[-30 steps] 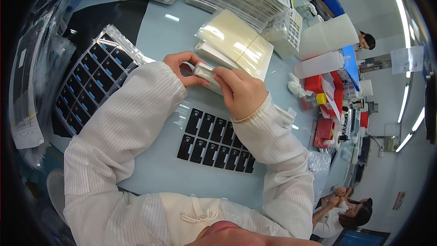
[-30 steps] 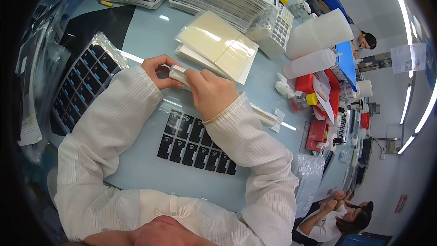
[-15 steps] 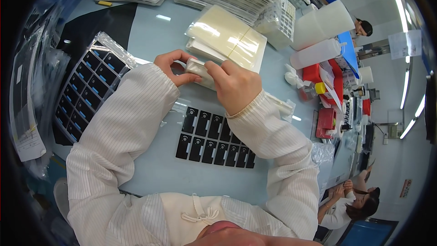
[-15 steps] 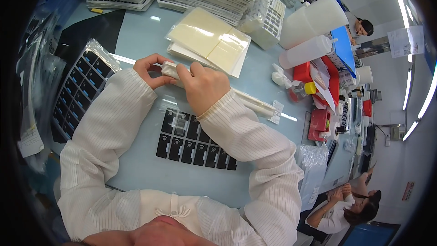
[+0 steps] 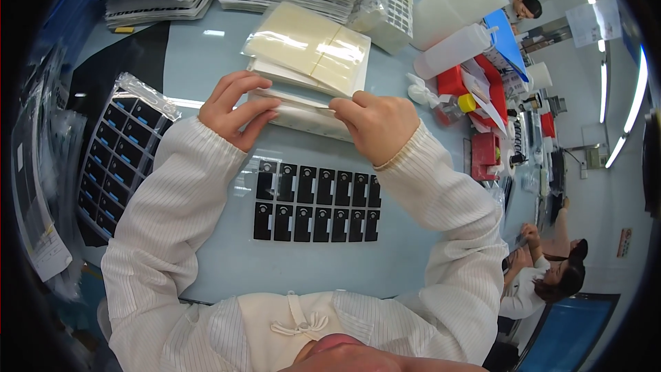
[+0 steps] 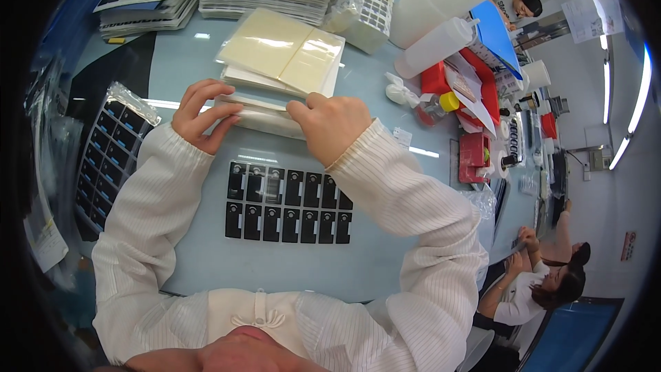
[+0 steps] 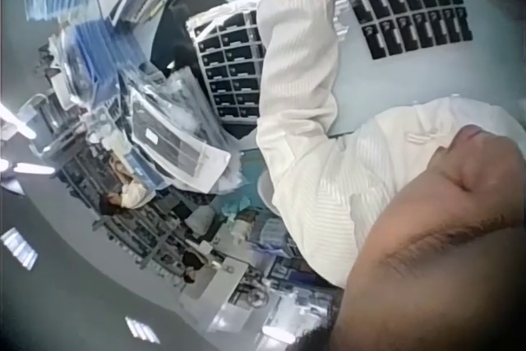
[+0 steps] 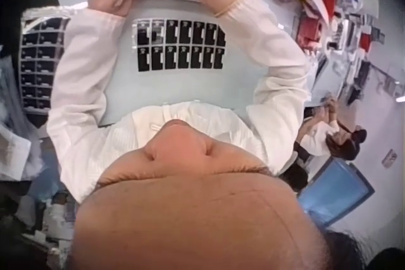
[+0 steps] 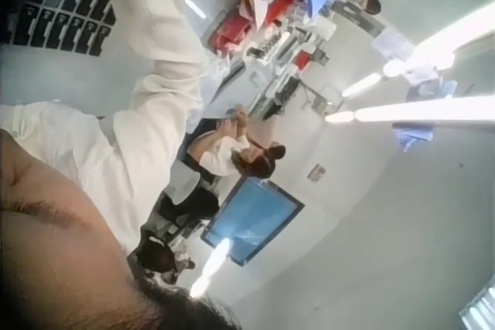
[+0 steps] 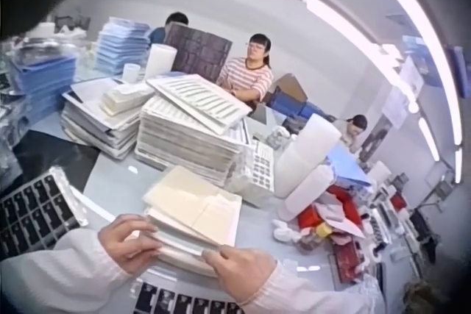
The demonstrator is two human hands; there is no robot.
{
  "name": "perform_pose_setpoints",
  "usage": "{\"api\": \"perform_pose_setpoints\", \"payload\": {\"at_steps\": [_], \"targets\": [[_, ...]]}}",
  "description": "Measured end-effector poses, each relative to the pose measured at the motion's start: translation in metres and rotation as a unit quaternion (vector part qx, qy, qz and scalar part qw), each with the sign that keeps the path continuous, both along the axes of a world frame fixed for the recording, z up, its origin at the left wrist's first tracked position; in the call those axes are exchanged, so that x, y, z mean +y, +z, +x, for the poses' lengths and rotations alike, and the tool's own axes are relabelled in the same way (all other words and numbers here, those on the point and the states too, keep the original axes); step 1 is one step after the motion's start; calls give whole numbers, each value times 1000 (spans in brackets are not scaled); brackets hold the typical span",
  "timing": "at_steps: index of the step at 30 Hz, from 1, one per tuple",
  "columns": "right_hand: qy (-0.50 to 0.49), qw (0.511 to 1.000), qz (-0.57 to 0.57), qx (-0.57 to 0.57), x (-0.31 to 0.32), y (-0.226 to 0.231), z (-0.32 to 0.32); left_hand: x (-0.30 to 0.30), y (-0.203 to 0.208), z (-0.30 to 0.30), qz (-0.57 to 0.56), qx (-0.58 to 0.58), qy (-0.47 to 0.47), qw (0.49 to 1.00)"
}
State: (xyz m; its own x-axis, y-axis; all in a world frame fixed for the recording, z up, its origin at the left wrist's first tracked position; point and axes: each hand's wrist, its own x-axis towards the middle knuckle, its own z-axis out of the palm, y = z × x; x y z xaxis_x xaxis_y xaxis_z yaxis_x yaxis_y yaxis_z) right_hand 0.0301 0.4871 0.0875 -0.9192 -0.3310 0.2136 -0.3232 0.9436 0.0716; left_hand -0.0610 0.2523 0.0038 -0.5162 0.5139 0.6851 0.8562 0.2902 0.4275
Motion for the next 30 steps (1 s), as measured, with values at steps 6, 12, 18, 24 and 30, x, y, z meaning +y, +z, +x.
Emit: {"api": "perform_pose_setpoints", "payload": {"at_steps": [6, 12, 18, 24, 30], "targets": [[-29, 998, 32, -34, 33, 5, 28, -1, -2, -2, 17, -11, -23, 1000], [-54, 997, 35, -34, 63, 12, 56, -2, -1, -1, 16, -27, -31, 999], [-59, 997, 50, -20, 95, 13, 76, -1, -1, 0, 0, -29, -21, 999], [-75, 997, 22, 3, 111, 12, 93, -3, -2, -1, -8, -23, -28, 999], [-110, 993, 37, -2, 127, 7, 107, -4, -3, 0, -19, -27, -16, 999]]}}
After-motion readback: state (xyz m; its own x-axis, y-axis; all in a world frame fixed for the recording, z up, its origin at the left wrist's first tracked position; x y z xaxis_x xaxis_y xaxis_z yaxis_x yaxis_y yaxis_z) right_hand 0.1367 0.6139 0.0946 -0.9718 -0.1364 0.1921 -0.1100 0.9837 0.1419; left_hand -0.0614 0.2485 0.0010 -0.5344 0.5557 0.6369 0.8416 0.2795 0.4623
